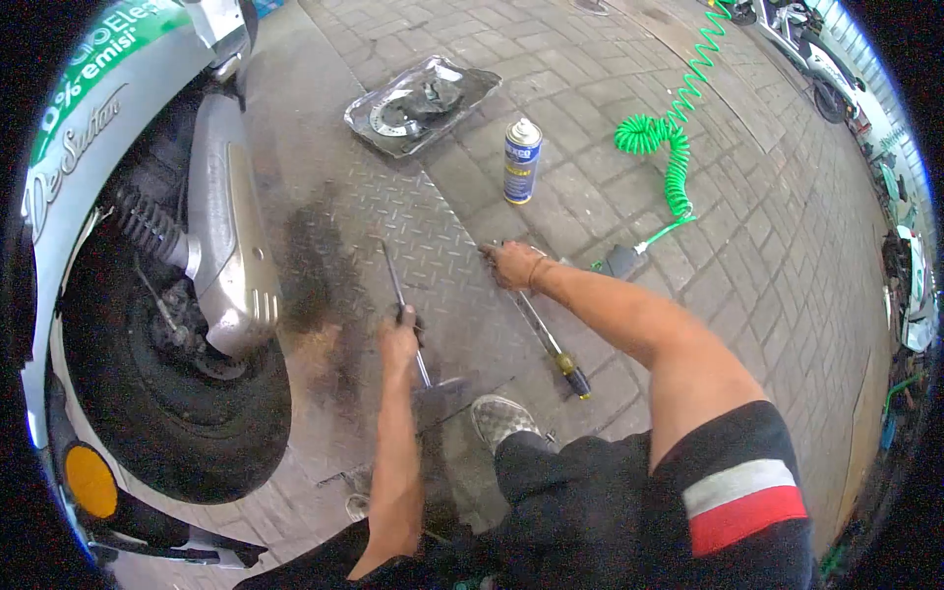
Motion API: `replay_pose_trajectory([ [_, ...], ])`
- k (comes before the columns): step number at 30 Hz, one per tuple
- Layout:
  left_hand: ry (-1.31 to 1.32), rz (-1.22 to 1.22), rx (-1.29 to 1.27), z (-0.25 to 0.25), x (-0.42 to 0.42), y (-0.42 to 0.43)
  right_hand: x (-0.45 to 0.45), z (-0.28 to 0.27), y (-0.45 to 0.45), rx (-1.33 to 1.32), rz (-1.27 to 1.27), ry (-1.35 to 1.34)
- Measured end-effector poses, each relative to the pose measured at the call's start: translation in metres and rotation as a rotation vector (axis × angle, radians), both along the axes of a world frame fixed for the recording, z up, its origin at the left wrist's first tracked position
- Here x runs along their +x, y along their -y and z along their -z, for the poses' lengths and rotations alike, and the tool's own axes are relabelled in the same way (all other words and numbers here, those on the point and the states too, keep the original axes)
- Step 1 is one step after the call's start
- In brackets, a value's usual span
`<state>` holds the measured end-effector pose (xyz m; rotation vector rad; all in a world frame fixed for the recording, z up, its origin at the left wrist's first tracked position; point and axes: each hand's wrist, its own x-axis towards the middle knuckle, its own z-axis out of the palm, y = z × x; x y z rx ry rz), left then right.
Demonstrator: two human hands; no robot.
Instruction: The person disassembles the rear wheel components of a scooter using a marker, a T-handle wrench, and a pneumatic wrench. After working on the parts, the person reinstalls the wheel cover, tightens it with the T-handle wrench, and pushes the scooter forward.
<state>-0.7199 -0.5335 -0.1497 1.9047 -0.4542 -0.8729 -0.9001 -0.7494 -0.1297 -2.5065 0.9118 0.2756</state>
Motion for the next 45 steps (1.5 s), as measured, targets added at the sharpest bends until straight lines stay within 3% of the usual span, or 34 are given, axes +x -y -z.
replay_pose_trajectory([
  [4, -0.154, -0.022, -0.075, -0.007, -0.011, -0.005, 0.019, 0.015, 0.014, -0.172, -0.064, -0.042],
  [5, -0.086, -0.038, -0.037, -0.011, -0.014, -0.005, 0.017, 0.015, 0.018, -0.173, -0.07, -0.044],
  [8, 0.078, 0.038, -0.054, 0.002, -0.009, -0.008, -0.002, 0.009, 0.007, -0.118, -0.087, -0.044],
  [11, -0.099, 0.053, -0.051, -0.022, -0.004, -0.008, -0.034, -0.004, -0.021, -0.006, 0.02, -0.133],
  [13, -0.077, 0.039, -0.066, -0.012, -0.001, -0.008, -0.061, -0.001, -0.045, 0.093, 0.111, -0.219],
  [15, -0.05, 0.025, -0.093, -0.005, -0.001, -0.004, -0.079, -0.027, -0.071, 0.022, -0.054, -0.349],
  [17, 0.046, -0.005, -0.059, -0.005, -0.002, -0.003, -0.119, 0.028, -0.08, 0.022, -0.05, -0.272],
  [21, -0.04, 0.029, -0.075, -0.016, -0.006, -0.002, -0.118, 0.023, -0.082, 0.092, -0.042, -0.275],
  [24, -0.016, 0.036, -0.09, -0.013, -0.009, 0.001, -0.088, 0.001, -0.086, 0.201, 0.087, 0.077],
  [26, -0.245, -0.034, -0.032, -0.046, -0.018, -0.001, -0.06, -0.008, -0.077, 0.195, 0.044, 0.081],
  [28, -0.337, -0.005, -0.151, -0.041, -0.024, -0.001, -0.027, -0.016, -0.079, 0.794, 0.443, 0.279],
  [30, -0.426, -0.102, -0.232, -0.035, -0.035, 0.005, 0.01, -0.04, -0.096, 0.927, 0.521, 0.315],
  [31, -0.258, 0.075, -0.102, -0.032, -0.032, 0.007, 0.022, -0.045, -0.102, 1.06, 0.598, 0.342],
  [32, -0.253, 0.071, -0.101, -0.029, -0.035, 0.009, 0.028, -0.046, -0.104, 1.063, 0.593, 0.344],
  [34, -0.384, 0.044, -0.26, -0.037, -0.045, 0.014, 0.034, -0.041, -0.112, 0.868, 0.332, 0.308],
  [35, -0.557, 0.061, -0.28, -0.041, -0.042, 0.009, 0.037, -0.035, -0.112, 0.821, 0.301, 0.336],
  [39, -0.647, 0.098, -0.158, -0.046, -0.03, 0.0, 0.04, 0.008, -0.105, 0.534, 0.112, 0.35],
  [41, 0.011, 0.14, -0.084, -0.089, -0.026, -0.001, 0.054, 0.025, -0.089, 0.477, 0.281, 0.255],
  [43, 0.463, 0.009, 0.086, -0.088, -0.012, -0.005, 0.081, -0.017, -0.057, 0.539, 0.339, 0.263],
  [45, 0.543, -0.153, -0.199, -0.12, 0.011, -0.006, 0.117, -0.029, -0.007, 0.387, 0.373, 0.265],
])
